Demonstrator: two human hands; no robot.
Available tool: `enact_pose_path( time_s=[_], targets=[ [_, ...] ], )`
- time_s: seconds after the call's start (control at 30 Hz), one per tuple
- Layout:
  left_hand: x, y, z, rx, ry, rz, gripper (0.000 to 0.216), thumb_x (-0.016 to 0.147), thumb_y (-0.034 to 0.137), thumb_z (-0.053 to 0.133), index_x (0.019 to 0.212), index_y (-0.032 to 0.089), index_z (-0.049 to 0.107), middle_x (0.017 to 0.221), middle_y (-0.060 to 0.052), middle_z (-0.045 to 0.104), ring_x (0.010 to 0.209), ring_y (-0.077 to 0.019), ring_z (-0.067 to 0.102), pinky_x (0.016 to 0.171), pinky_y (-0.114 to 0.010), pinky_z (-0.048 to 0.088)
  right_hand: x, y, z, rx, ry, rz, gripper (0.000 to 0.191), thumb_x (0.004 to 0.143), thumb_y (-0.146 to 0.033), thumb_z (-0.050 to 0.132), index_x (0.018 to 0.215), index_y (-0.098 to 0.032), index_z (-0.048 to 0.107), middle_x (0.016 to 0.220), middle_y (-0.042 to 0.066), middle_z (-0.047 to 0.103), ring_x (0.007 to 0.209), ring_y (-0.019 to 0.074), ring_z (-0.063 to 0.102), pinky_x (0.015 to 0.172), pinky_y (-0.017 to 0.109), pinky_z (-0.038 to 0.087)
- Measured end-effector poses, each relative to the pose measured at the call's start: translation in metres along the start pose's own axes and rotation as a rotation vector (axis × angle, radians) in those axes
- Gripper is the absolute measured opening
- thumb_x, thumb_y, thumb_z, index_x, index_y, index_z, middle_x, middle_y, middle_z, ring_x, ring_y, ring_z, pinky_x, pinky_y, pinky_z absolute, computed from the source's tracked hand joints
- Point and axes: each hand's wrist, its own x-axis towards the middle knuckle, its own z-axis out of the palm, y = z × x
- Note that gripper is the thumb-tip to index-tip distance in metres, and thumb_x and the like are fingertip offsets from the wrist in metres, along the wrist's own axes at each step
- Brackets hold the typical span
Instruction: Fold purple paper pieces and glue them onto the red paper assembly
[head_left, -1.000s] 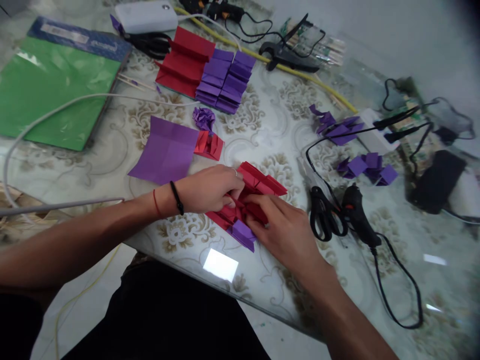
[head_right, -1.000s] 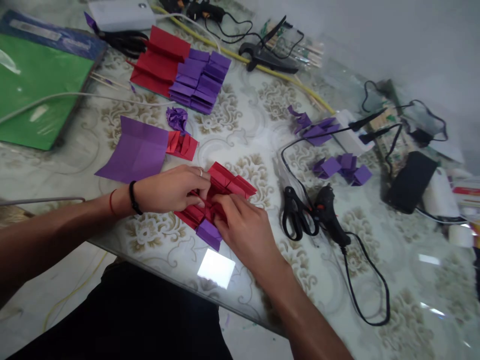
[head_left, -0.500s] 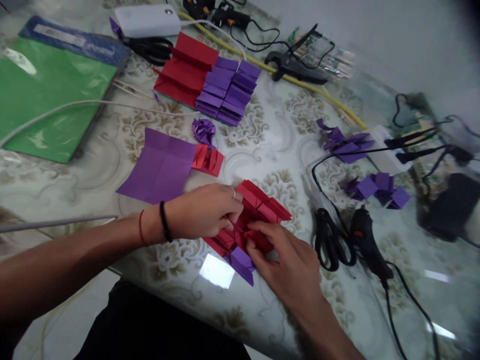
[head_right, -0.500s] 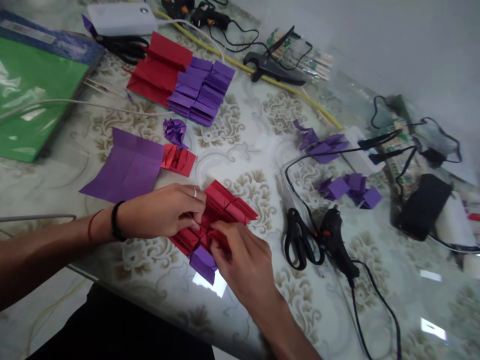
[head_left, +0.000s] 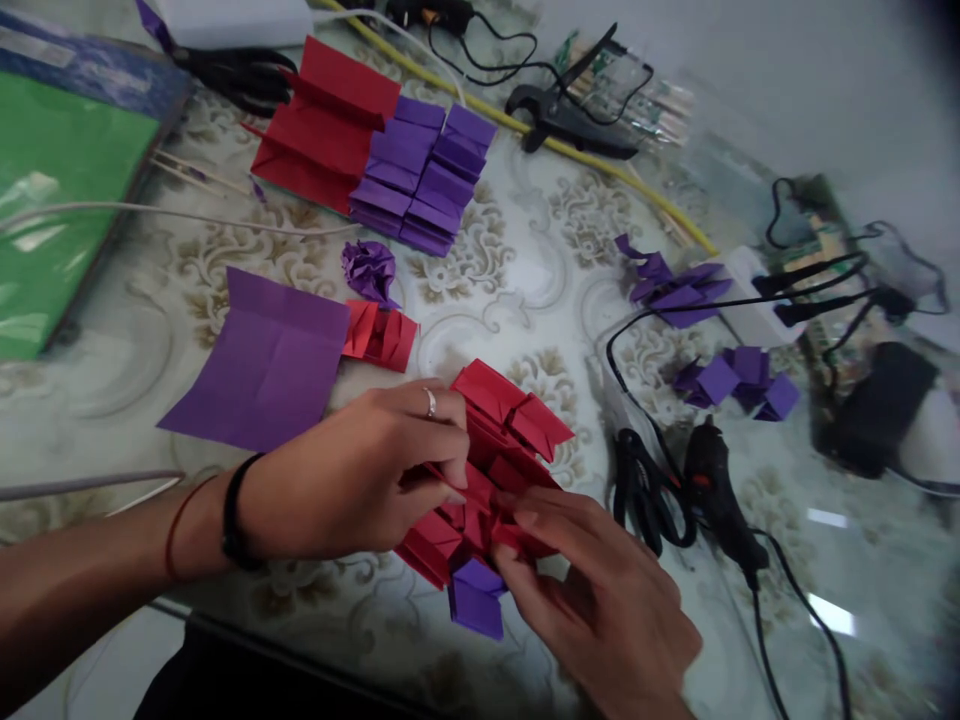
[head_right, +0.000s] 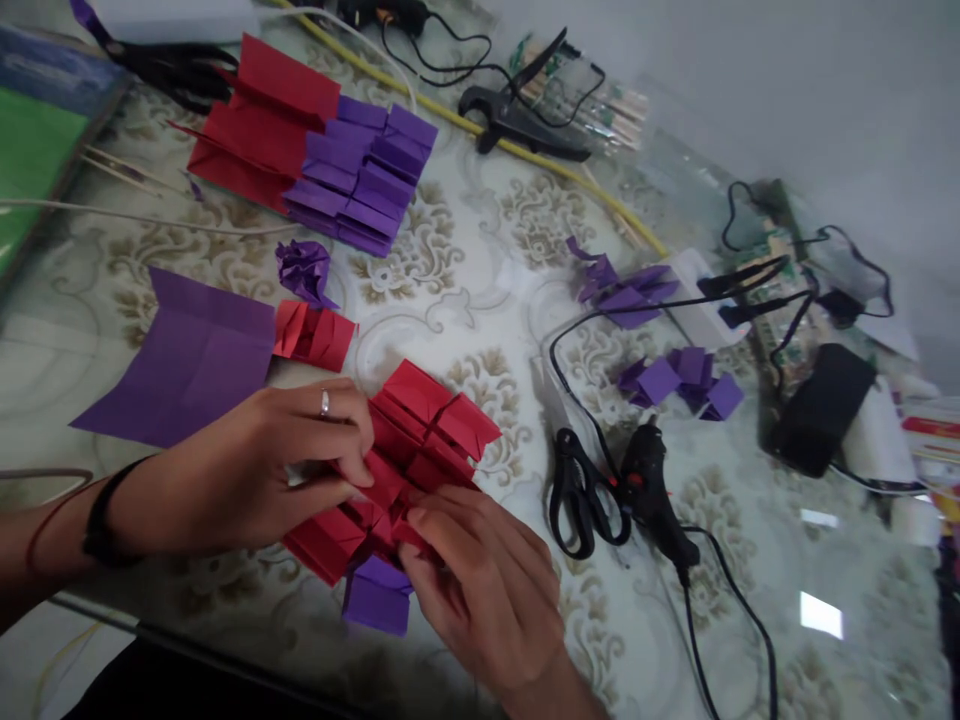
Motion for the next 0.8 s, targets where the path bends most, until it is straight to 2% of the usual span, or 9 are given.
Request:
enact_pose_path(
  time_s=[0.1, 0.2, 0.4, 0.53, 0.63, 0.7, 0.8],
  targets=[
    [0.000, 0.003, -0.001, -0.024, 0.030, -0.087, 0.019, 0.085, -0.001, 0.068, 0.075, 0.015, 0.065, 0.100, -0.002, 0.061, 0.093, -0.0140, 0.061, 0.085, -0.026, 0.048, -0.002, 0.000, -0.005, -0.013, -0.015, 0.013, 0.027, 0.089, -0.003, 0.071, 0.111, -0.017, 0.065, 0.095, 0.005, 0.079, 0.090, 0.0171, 0.078, 0.086, 0.029, 0.066],
    [-0.002, 0.003, -0.001, -0.049, 0.050, -0.194, 0.016, 0.086, 0.010, 0.075, 0.078, 0.017, 0.063, 0.113, -0.004, 0.058, 0.106, -0.0180, 0.061, 0.093, -0.030, 0.049, -0.002, -0.001, -0.009, -0.025, -0.021, 0.009, 0.027, 0.088, -0.003, 0.072, 0.110, -0.017, 0.066, 0.096, 0.005, 0.080, 0.091, 0.0177, 0.078, 0.089, 0.030, 0.067],
    [-0.002, 0.000, 0.001, -0.051, 0.089, -0.304, 0.020, 0.084, 0.024, 0.080, 0.083, 0.019, 0.061, 0.114, -0.004, 0.060, 0.111, -0.0224, 0.061, 0.098, -0.038, 0.052, 0.004, -0.004, -0.011, -0.029, -0.007, 0.002, 0.029, 0.088, -0.004, 0.073, 0.112, -0.018, 0.065, 0.094, 0.005, 0.081, 0.088, 0.0190, 0.079, 0.087, 0.033, 0.069],
    [-0.001, -0.002, 0.002, -0.325, 0.123, -0.407, 0.049, 0.078, 0.029, 0.087, 0.114, 0.023, 0.054, 0.117, -0.005, 0.066, 0.103, -0.0227, 0.069, 0.089, -0.037, 0.060, 0.007, -0.004, -0.013, -0.076, 0.033, -0.045, 0.023, 0.090, -0.006, 0.073, 0.108, -0.019, 0.067, 0.092, 0.005, 0.081, 0.086, 0.0194, 0.080, 0.080, 0.032, 0.070],
    [-0.002, -0.003, 0.003, -0.561, 0.096, -0.481, 0.078, 0.074, 0.027, 0.092, 0.138, 0.031, 0.046, 0.133, -0.007, 0.065, 0.114, -0.0264, 0.072, 0.092, -0.037, 0.062, 0.007, -0.004, -0.016, -0.112, 0.082, -0.149, 0.020, 0.091, -0.005, 0.071, 0.106, -0.018, 0.068, 0.093, 0.006, 0.082, 0.089, 0.0202, 0.080, 0.080, 0.034, 0.070],
    [-0.004, -0.004, 0.004, -0.667, 0.108, -0.539, 0.091, 0.072, 0.023, 0.093, 0.145, 0.036, 0.042, 0.141, -0.008, 0.062, 0.120, -0.0287, 0.071, 0.090, -0.036, 0.064, 0.007, -0.004, -0.018, -0.132, 0.111, -0.204, 0.018, 0.092, -0.004, 0.070, 0.105, -0.016, 0.068, 0.095, 0.006, 0.083, 0.092, 0.0201, 0.080, 0.083, 0.036, 0.069],
    [-0.005, -0.008, 0.007, -0.805, 0.156, -0.544, 0.109, 0.065, 0.014, 0.096, 0.150, 0.042, 0.034, 0.146, -0.008, 0.058, 0.123, -0.0289, 0.071, 0.088, -0.033, 0.066, 0.009, -0.005, -0.020, -0.181, 0.119, -0.242, 0.015, 0.093, -0.005, 0.072, 0.100, -0.018, 0.069, 0.094, 0.003, 0.084, 0.091, 0.0173, 0.080, 0.088, 0.035, 0.069]
  ],
)
